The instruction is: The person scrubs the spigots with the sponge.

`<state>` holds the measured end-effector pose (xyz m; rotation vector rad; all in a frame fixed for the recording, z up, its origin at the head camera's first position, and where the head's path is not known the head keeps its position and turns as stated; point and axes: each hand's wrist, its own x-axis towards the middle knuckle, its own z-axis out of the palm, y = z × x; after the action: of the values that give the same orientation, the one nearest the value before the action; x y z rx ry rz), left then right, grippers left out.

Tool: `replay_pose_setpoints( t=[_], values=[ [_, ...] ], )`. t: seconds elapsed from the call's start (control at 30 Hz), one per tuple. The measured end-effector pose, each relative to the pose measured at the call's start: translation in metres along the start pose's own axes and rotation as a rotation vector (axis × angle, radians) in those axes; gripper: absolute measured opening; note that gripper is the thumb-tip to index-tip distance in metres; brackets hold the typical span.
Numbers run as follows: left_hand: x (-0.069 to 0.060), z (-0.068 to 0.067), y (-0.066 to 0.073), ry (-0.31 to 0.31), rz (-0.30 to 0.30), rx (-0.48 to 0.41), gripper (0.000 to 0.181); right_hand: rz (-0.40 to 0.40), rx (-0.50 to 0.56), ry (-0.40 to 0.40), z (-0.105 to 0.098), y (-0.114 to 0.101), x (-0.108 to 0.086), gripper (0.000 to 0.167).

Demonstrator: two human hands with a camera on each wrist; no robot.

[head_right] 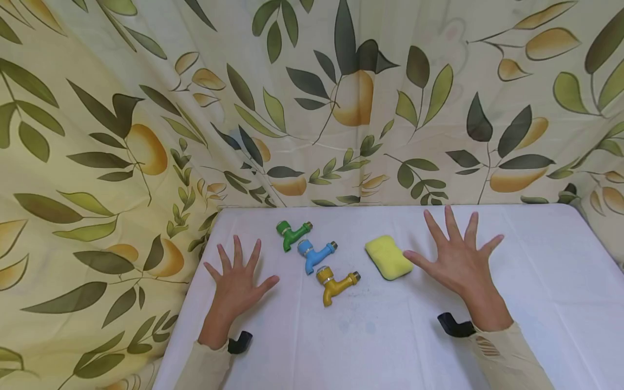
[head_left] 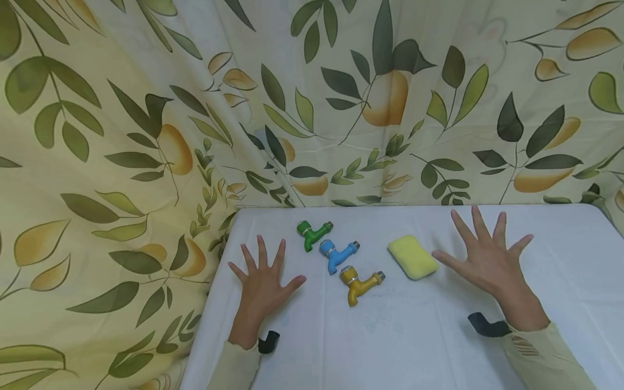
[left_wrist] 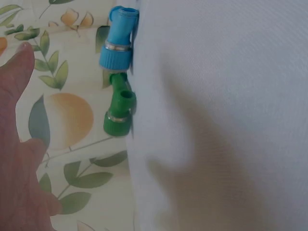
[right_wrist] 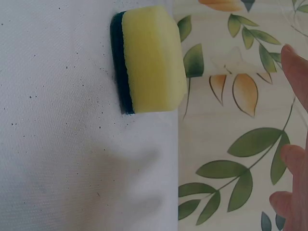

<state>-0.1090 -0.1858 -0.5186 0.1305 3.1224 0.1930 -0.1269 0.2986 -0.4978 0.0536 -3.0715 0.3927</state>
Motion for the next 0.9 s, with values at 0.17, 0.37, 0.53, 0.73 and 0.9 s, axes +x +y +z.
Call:
replay_pose_setpoints(
  t=[0.17, 0.37, 0.53, 0.73, 0.9],
  values=[
    [-0.001, -0.001, 0.000, -0.008, 0.003, -0.011, 0.104, -0.002, 0.000, 0.001, 0.001, 0.001, -0.001, 0.107],
    [-0.002, 0.000, -0.001, -0.018, 0.001, -0.010, 0.103, -0.004, 0.003, 0.008, 0.001, 0.003, -0.002, 0.106],
    [-0.002, 0.000, 0.000, 0.004, 0.008, -0.011, 0.102, -0.005, 0.002, 0.004, 0.001, 0.002, -0.002, 0.106],
    [-0.002, 0.002, 0.004, 0.038, 0.029, -0.013, 0.101, -0.013, 0.002, -0.012, 0.003, -0.002, -0.001, 0.106],
    [-0.003, 0.006, 0.013, 0.044, 0.069, -0.006, 0.096, -0.040, 0.023, -0.023, 0.009, -0.009, -0.002, 0.107]
  ],
)
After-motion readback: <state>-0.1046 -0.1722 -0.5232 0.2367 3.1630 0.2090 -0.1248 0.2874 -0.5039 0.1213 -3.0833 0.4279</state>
